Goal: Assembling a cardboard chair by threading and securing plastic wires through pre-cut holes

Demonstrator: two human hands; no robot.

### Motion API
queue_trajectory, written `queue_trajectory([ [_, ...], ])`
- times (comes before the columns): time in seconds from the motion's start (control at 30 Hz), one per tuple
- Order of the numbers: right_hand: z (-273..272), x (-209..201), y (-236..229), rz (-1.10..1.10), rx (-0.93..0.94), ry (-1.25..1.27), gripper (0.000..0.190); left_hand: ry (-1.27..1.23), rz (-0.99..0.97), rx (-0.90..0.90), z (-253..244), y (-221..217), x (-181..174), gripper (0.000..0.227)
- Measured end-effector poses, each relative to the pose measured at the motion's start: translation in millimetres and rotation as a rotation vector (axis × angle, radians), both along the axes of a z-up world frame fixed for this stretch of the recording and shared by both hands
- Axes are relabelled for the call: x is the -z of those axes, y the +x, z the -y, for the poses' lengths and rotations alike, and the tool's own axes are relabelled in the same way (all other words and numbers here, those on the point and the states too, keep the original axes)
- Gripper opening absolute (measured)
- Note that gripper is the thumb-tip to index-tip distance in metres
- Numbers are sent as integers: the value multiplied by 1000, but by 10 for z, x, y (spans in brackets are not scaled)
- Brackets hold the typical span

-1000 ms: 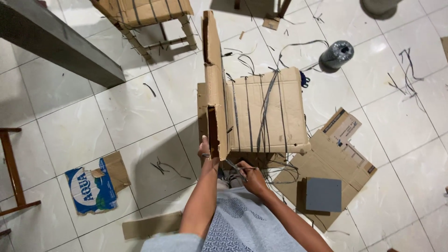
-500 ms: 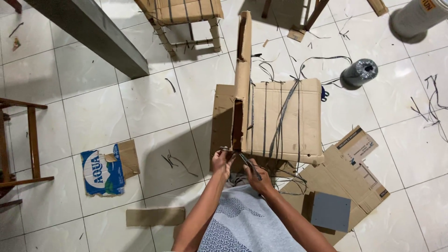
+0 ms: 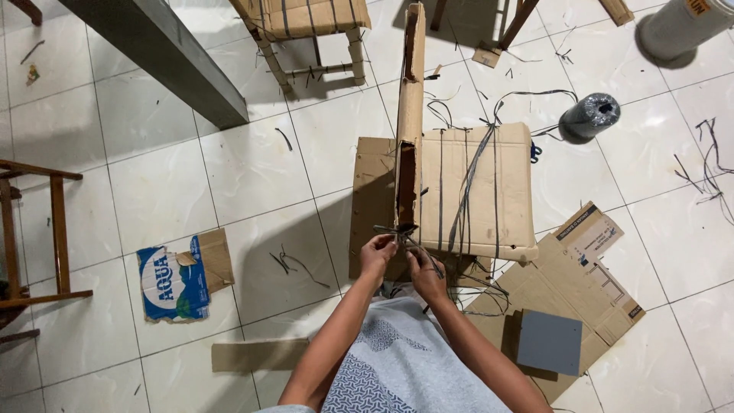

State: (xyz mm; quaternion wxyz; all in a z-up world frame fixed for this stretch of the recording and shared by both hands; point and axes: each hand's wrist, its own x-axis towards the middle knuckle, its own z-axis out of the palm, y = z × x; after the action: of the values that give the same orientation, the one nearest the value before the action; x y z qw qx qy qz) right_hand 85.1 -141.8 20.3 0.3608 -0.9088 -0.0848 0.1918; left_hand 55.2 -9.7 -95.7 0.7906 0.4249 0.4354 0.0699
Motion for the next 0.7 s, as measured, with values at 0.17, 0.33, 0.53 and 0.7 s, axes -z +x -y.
queue_trajectory([
  [0.17,114,422,-56,-19,-23,-87,18,167,-171,159,21,83,86,27],
  [0.33,166,416,-127,-50,-23,-85,15,152,-246,238,44,-13,-40,24],
  [0.53,119,395,-143,-108,-51,-38,18,26,-165,223,38,-147,-261,27],
  [0.7,94,317,-144,-94,-105,-88,17,-7,-167,231,16,-199,-336,26],
])
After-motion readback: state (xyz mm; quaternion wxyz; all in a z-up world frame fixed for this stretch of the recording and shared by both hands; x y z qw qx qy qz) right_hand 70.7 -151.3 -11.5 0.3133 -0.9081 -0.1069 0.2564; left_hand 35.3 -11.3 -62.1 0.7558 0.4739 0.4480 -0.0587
